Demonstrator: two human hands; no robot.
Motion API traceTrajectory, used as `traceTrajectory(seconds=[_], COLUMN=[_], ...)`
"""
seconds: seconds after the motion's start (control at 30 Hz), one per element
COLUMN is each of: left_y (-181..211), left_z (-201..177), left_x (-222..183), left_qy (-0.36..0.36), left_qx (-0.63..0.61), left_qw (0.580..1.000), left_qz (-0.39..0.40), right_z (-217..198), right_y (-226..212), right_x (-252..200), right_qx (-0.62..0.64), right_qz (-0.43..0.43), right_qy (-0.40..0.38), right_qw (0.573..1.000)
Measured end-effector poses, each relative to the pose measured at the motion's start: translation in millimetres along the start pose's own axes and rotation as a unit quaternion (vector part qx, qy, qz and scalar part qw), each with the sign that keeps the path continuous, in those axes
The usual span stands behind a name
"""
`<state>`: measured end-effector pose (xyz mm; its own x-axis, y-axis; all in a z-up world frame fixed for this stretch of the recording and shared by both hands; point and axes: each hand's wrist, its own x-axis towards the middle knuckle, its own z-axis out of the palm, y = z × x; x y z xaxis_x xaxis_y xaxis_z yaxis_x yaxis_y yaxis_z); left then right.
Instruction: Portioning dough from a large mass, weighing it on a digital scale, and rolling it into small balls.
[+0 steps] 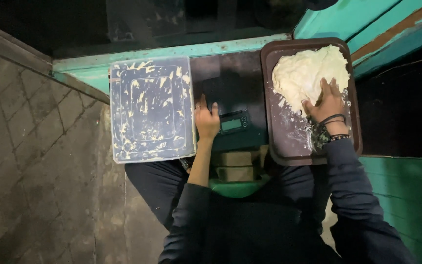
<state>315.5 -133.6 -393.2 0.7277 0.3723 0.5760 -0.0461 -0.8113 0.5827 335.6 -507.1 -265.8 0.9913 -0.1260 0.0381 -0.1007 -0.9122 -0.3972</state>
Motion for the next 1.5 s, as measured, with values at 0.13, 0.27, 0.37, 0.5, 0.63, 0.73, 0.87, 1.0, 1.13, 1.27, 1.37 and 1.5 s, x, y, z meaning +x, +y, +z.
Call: traceTrajectory(seconds=[0.13, 0.27, 0.37, 0.5, 0.63, 0.73, 0.87, 1.0, 1.13, 1.27, 1.37, 1.5], left_y=[-9.7, 17.8, 37.1, 90.7, 115.4, 114.8, 121.0, 126.2, 135.3, 132.6, 135.1, 134.4], left_z=[14.5, -22.5, -42.3, -89.1, -90.5, -82.1, -80.1, -80.4, -86.4, -86.0, -86.5, -80.6], left_x=[-4.9, 11.3, 21.7, 22.8, -14.0, -17.4, -8.9, -4.9, 0.6, -0.3, -0.2, -2.2], left_qy=[0.026, -0.165, -0.218, -0.245, -0.231, -0.217, -0.190, -0.223, -0.223, -0.247, -0.246, -0.252], left_qx=[-0.018, -0.076, -0.069, -0.077, 0.000, 0.030, 0.051, 0.040, 0.043, 0.030, 0.001, 0.037], left_qw=[0.999, 0.980, 0.967, 0.956, 0.965, 0.970, 0.974, 0.963, 0.962, 0.954, 0.952, 0.948], left_qz=[0.041, -0.077, -0.111, -0.142, -0.127, -0.109, -0.117, -0.148, -0.149, -0.168, -0.184, -0.189], right_z=[16.5, 16.0, 20.0, 22.2, 18.9, 19.2, 15.0, 17.9, 19.5, 22.4, 19.7, 16.1], right_y=[19.0, 16.5, 22.1, 25.4, 23.7, 22.1, 15.9, 19.7, 17.5, 22.3, 19.2, 14.1], right_x=[11.5, 9.9, 11.0, 11.9, 9.5, 9.6, 9.0, 9.7, 8.1, 9.9, 7.4, 4.0], right_qx=[-0.021, -0.022, -0.022, -0.045, -0.056, -0.045, -0.041, -0.056, -0.067, -0.069, -0.045, -0.040], right_qz=[0.006, 0.001, -0.005, 0.002, 0.014, 0.011, 0.013, 0.018, 0.017, 0.021, 0.008, 0.002], right_qy=[-0.009, -0.005, 0.006, -0.006, -0.015, -0.016, -0.023, -0.015, -0.016, -0.024, -0.016, -0.009], right_qw=[1.000, 1.000, 1.000, 0.999, 0.998, 0.999, 0.999, 0.998, 0.997, 0.997, 0.999, 0.999])
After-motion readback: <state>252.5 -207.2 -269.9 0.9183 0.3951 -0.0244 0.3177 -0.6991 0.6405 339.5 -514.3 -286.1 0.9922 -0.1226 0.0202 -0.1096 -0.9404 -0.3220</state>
